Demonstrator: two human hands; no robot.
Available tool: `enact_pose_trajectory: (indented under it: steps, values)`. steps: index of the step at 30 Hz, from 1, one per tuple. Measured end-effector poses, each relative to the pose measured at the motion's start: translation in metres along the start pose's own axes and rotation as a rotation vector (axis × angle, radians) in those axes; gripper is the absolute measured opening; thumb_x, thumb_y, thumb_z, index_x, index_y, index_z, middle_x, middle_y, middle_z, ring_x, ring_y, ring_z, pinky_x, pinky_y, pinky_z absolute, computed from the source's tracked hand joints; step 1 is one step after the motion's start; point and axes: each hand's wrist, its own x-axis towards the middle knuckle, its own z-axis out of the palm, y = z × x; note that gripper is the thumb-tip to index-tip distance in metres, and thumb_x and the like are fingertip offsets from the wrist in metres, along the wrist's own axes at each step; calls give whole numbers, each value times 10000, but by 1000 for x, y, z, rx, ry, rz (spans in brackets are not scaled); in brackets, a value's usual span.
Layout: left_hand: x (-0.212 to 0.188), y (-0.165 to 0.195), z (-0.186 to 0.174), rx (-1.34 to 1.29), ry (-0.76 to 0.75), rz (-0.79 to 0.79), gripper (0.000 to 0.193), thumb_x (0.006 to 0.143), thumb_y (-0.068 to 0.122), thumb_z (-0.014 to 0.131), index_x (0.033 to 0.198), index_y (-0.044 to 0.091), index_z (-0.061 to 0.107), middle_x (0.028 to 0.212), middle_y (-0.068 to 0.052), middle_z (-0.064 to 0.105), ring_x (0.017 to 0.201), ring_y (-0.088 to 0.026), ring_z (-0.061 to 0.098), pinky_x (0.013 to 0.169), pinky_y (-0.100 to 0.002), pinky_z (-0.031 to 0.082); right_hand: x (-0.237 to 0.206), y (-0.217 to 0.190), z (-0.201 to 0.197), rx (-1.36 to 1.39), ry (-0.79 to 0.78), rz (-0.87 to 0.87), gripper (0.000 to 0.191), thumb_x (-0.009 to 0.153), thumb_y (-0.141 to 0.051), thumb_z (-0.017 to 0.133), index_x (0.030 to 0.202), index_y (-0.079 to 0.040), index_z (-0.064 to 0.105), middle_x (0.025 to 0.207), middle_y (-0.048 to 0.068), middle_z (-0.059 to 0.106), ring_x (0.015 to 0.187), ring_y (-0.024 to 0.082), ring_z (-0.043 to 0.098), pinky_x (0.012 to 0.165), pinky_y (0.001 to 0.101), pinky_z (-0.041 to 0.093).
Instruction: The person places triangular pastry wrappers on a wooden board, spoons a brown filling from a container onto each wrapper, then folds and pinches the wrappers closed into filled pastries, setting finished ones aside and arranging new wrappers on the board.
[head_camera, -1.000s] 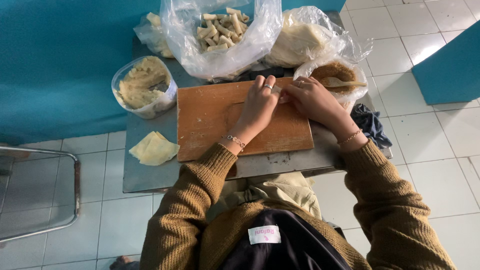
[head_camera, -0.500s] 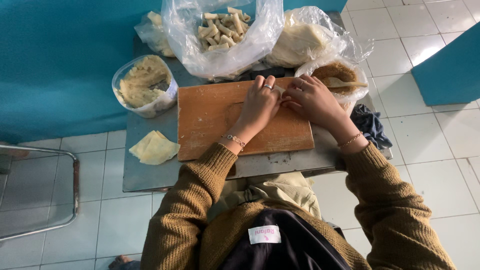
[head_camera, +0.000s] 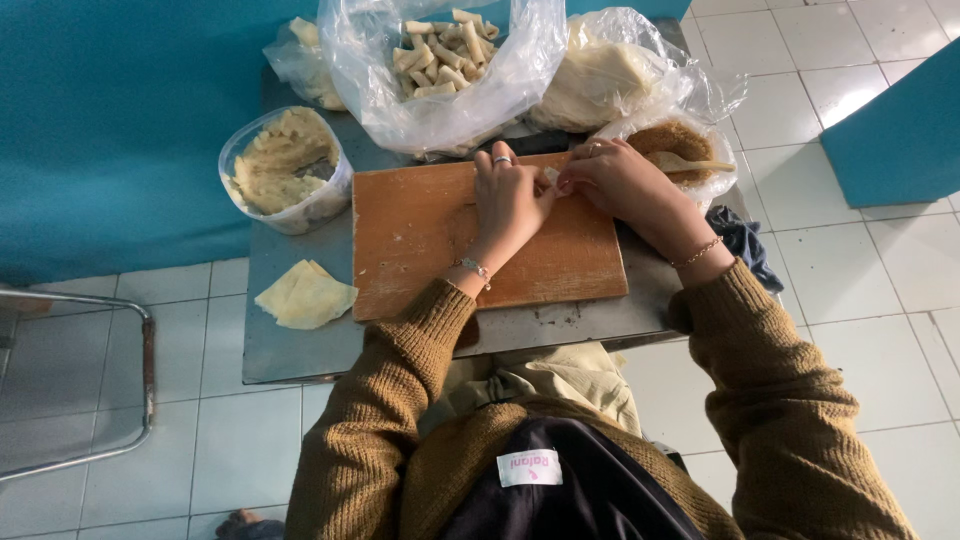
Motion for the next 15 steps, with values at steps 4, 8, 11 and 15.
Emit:
enact_pose_trajectory:
  steps: [4,8,11,15]
  values:
    - [-1,0,-4,-8,42,11,134,679,140,857,742,98,746,973,-107,513,969,-307,475,834,-416,441,0,1,3,-43,73,-41,82,866,-102,709,914,-110,775,989,66,691,1028,294,621,940,399,497]
    - [-3,0,-3,29,-15,140,69,765,93,798,816,98,751,1027,-86,531,1007,-290,491,871,-412,452,-6,4,9,-211,94,-52,117,877,-113,712,975,-138,771,1032,21,722,1031,239,644,950,375,475]
    - [-7,-1,0,118,28,281,89,822,100,753,898,59,734,1126,-112,546,1072,-307,502,903,-425,452,-12,6,10,-287,145,-98,168,888,-156,723,1052,-140,753,1098,10,737,1063,207,652,967,366,464]
    - [-9,-3,2,112,30,324,128,862,144,719,943,45,724,1176,-130,553,1119,-332,508,898,-451,445,-16,4,6,-285,129,-89,229,880,-240,758,1082,-132,754,1036,23,733,1012,207,652,939,391,439]
